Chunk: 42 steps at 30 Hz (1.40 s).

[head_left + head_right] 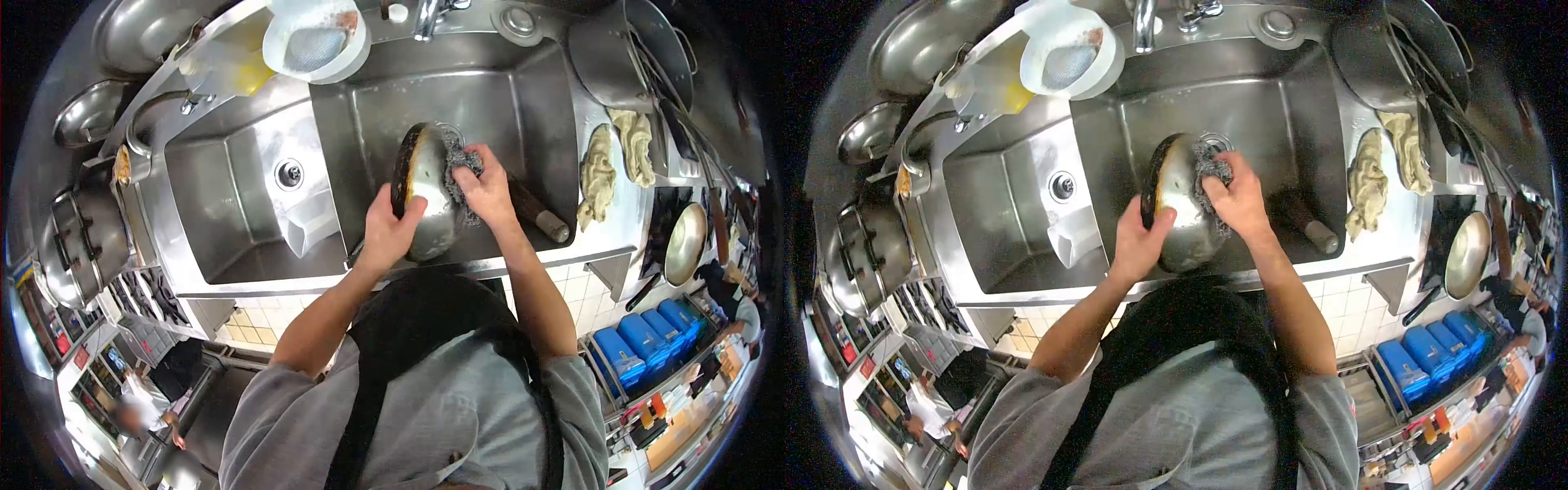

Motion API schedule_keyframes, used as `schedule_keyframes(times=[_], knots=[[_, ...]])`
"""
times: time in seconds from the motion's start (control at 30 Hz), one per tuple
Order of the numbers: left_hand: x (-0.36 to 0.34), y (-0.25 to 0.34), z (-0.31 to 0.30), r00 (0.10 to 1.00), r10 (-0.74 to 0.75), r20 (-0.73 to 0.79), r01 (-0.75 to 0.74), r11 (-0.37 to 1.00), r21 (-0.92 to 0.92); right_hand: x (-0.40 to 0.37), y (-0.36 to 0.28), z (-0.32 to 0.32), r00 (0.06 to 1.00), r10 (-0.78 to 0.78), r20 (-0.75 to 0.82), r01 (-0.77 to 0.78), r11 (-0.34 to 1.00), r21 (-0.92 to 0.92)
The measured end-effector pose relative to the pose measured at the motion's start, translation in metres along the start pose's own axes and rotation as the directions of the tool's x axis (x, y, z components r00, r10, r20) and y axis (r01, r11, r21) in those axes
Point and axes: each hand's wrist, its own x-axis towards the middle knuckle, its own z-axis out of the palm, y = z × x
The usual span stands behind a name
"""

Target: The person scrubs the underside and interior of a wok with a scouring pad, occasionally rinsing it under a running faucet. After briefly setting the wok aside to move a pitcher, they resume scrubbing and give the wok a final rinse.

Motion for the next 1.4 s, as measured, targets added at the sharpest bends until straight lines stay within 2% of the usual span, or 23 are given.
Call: schedule_keyframes(times=[0.03, 0.07, 0.1, 0.13, 0.17, 0.23, 0.4, 0.47, 0.53, 0.67, 0.73, 0.8, 0.83, 0.87, 0.93, 1.0, 1.03, 1.07, 1.13, 1.2, 1.27, 1.3, 1.4], knots=[[0.014, 0.01, 0.001, 0.996, 0.084, -0.027, -0.085, 0.996, -0.008, 0.0, -0.001, -0.004, 1.0, -0.002, -0.008, 0.002, 1.0, -0.001], [0.037, 0.023, -0.01, 0.993, 0.067, 0.094, -0.082, 0.983, 0.162, 0.001, -0.002, -0.009, 0.998, 0.061, -0.022, -0.056, 0.981, 0.184], [0.063, 0.039, -0.016, 0.987, 0.0, 0.162, 0.002, 1.0, -0.017, 0.0, -0.005, -0.013, 0.992, 0.126, -0.017, -0.112, 0.925, 0.364], [0.076, 0.048, -0.021, 0.97, -0.058, 0.236, 0.104, 0.976, -0.191, 0.001, -0.016, -0.021, 0.99, 0.143, -0.015, -0.127, 0.916, 0.381], [0.073, 0.048, -0.028, 0.972, -0.055, 0.228, 0.101, 0.976, -0.194, 0.003, -0.01, -0.025, 0.993, 0.11, -0.04, -0.093, 0.949, 0.303], [0.067, 0.047, -0.04, 0.919, 0.352, 0.176, -0.37, 0.925, 0.082, 0.011, -0.001, -0.035, 0.994, 0.072, -0.076, -0.052, 0.972, 0.23], [0.049, 0.032, -0.027, 0.955, 0.119, 0.27, -0.185, 0.954, 0.235, 0.024, -0.005, -0.038, 0.989, -0.014, -0.145, 0.026, 0.996, 0.082], [0.064, 0.037, -0.017, 0.969, 0.18, 0.17, -0.22, 0.942, 0.252, 0.028, -0.017, -0.033, 0.991, -0.031, -0.132, 0.039, 0.998, 0.057], [0.076, 0.046, -0.014, 0.969, 0.209, 0.133, -0.231, 0.956, 0.181, 0.035, -0.031, -0.025, 0.96, -0.234, -0.156, 0.235, 0.972, -0.011], [0.091, 0.05, -0.011, 0.926, 0.34, 0.166, -0.377, 0.869, 0.32, 0.036, -0.065, -0.019, 0.865, -0.498, -0.067, 0.482, 0.86, -0.169], [0.095, 0.049, -0.008, 0.894, 0.391, 0.217, -0.447, 0.756, 0.479, 0.037, -0.075, -0.023, 0.868, -0.497, -0.002, 0.481, 0.842, -0.245], [0.09, 0.049, -0.003, 0.9, 0.368, 0.232, -0.435, 0.772, 0.464, 0.047, -0.069, -0.024, 0.836, -0.549, -0.004, 0.528, 0.806, -0.268], [0.085, 0.049, 0.001, 0.911, 0.359, 0.203, -0.412, 0.774, 0.48, 0.059, -0.058, -0.028, 0.816, -0.572, -0.08, 0.545, 0.809, -0.222], [0.082, 0.05, 0.003, 0.919, 0.358, 0.166, -0.391, 0.773, 0.499, 0.073, -0.043, -0.032, 0.9, -0.398, -0.179, 0.359, 0.908, -0.216], [0.078, 0.045, 0.008, 0.924, 0.349, 0.156, -0.379, 0.782, 0.495, 0.098, -0.027, -0.054, 0.972, -0.181, -0.151, 0.148, 0.968, -0.204], [0.083, 0.056, 0.015, 0.934, 0.33, 0.138, -0.353, 0.79, 0.501, 0.093, -0.03, -0.048, 0.949, -0.249, -0.193, 0.187, 0.939, -0.289], [0.093, 0.057, 0.012, 0.954, 0.261, 0.146, -0.299, 0.815, 0.496, 0.085, -0.039, -0.037, 0.92, -0.354, -0.169, 0.307, 0.918, -0.252], [0.104, 0.06, 0.007, 0.906, 0.388, 0.17, -0.419, 0.761, 0.496, 0.084, -0.052, -0.027, 0.867, -0.472, -0.161, 0.438, 0.874, -0.208], [0.115, 0.054, -0.001, 0.863, 0.447, 0.235, -0.498, 0.678, 0.541, 0.062, -0.096, -0.019, 0.873, -0.485, 0.048, 0.474, 0.82, -0.321], [0.105, 0.052, -0.003, 0.866, 0.436, 0.245, -0.496, 0.694, 0.521, 0.078, -0.075, -0.023, 0.876, -0.48, 0.05, 0.475, 0.839, -0.265], [0.102, 0.047, -0.006, 0.873, 0.418, 0.25, -0.486, 0.713, 0.506, 0.1, -0.041, -0.033, 0.939, -0.305, -0.161, 0.278, 0.945, -0.17], [0.102, 0.045, -0.007, 0.877, 0.415, 0.241, -0.479, 0.717, 0.506, 0.108, -0.04, -0.043, 0.972, -0.191, -0.137, 0.167, 0.972, -0.167], [0.108, 0.053, -0.009, 0.889, 0.405, 0.214, -0.456, 0.732, 0.507, 0.106, -0.05, -0.029, 0.925, -0.339, -0.173, 0.292, 0.923, -0.252]])
